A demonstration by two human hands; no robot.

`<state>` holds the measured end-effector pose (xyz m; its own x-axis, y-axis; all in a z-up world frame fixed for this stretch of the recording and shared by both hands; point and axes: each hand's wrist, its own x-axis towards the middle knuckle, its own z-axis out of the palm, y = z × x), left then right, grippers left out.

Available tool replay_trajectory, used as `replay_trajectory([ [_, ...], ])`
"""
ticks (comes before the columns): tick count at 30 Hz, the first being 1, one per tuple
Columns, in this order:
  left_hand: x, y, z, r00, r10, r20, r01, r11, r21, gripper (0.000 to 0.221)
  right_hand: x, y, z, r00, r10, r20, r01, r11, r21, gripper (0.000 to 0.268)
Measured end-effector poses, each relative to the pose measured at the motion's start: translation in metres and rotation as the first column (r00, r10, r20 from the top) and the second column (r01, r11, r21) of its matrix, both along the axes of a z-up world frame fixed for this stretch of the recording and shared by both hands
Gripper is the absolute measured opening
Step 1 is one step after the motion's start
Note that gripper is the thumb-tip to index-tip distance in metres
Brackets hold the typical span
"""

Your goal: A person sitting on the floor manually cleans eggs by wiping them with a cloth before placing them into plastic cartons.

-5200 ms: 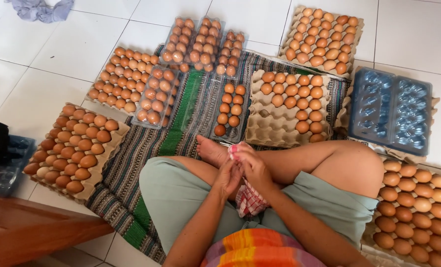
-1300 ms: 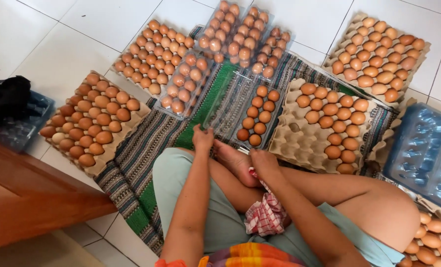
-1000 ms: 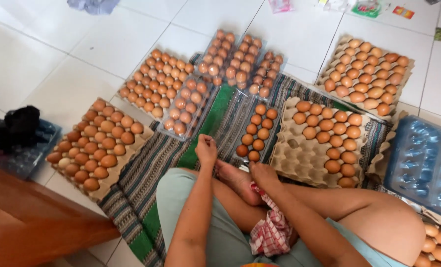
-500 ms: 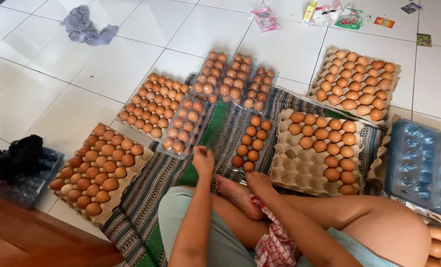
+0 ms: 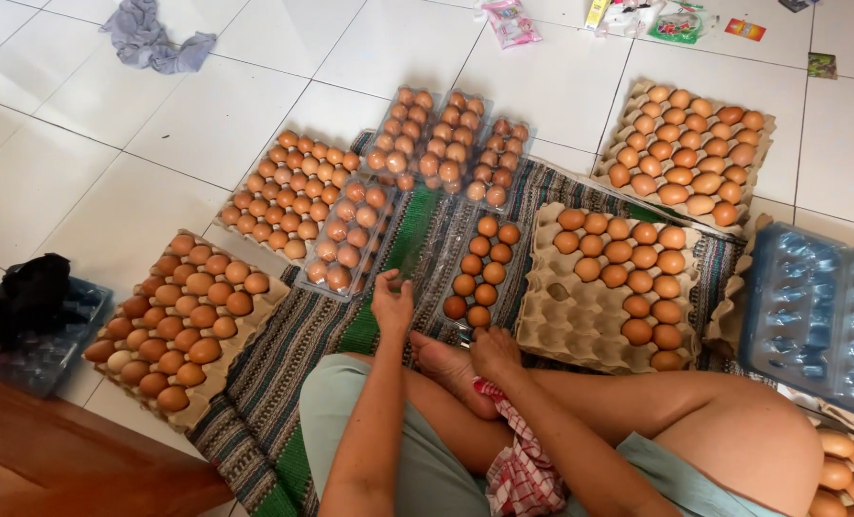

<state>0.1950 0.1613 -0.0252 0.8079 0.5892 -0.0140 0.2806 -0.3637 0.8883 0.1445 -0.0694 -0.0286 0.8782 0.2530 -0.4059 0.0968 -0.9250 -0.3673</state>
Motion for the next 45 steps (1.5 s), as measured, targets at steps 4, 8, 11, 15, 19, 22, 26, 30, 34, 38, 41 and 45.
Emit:
replay_trajectory([
  [4,-0.003,-0.004,0.01,0.999,-0.046,-0.004,0.046,0.998,0.052,0.031,-0.011,-0.001,0.027,1.0,-0.003,0.007,0.003,1.0,0.031,0.033],
  [8,-0.002,-0.003,0.016,0.995,-0.096,0.003,0.095,0.992,0.088,0.027,-0.018,-0.005,0.035,0.981,0.042,0.192,-0.065,0.991,0.114,0.024],
  [11,-0.006,0.001,0.015,0.993,-0.104,-0.061,0.111,0.988,0.111,0.03,-0.029,-0.011,0.054,0.967,-0.003,0.255,-0.059,0.971,0.234,0.024],
  [15,0.003,0.018,-0.022,0.979,-0.115,-0.166,0.142,0.977,0.161,0.032,-0.029,-0.017,0.047,0.904,-0.229,0.362,-0.026,0.815,0.579,0.031],
  [19,-0.018,0.0,0.021,0.967,-0.175,-0.185,0.21,0.959,0.191,0.037,-0.023,-0.035,0.021,0.875,-0.433,0.216,0.179,0.705,0.686,0.026],
  [22,-0.034,-0.023,0.064,0.954,-0.281,-0.104,0.299,0.908,0.293,0.043,-0.003,-0.052,-0.003,0.69,-0.661,-0.294,0.576,0.257,0.776,0.026],
  [26,-0.053,-0.066,0.082,0.938,-0.343,-0.053,0.275,0.641,0.716,0.033,-0.004,-0.074,0.012,0.523,-0.639,-0.564,0.627,-0.161,0.763,0.025],
  [30,-0.059,-0.108,0.059,0.877,-0.48,0.014,0.223,0.433,0.873,0.036,0.007,-0.087,0.019,0.477,-0.601,-0.641,0.622,-0.284,0.73,0.035],
  [34,-0.064,-0.137,0.092,0.796,-0.596,-0.105,0.482,0.52,0.705,0.072,0.007,-0.093,0.011,0.448,-0.597,-0.665,0.651,-0.292,0.701,0.037],
  [38,-0.062,-0.154,0.07,0.799,-0.535,-0.274,0.551,0.469,0.69,0.051,-0.001,-0.091,0.023,0.435,-0.609,-0.663,0.688,-0.251,0.681,0.042],
  [41,-0.048,-0.158,0.039,0.861,-0.468,-0.201,0.409,0.4,0.821,0.046,0.004,-0.091,0.025,0.432,-0.593,-0.679,0.697,-0.259,0.669,0.044],
  [45,-0.032,-0.144,0.024,0.887,-0.462,0.0,0.188,0.36,0.914,0.024,0.004,-0.092,0.031,0.472,-0.524,-0.709,0.717,-0.239,0.654,0.048],
])
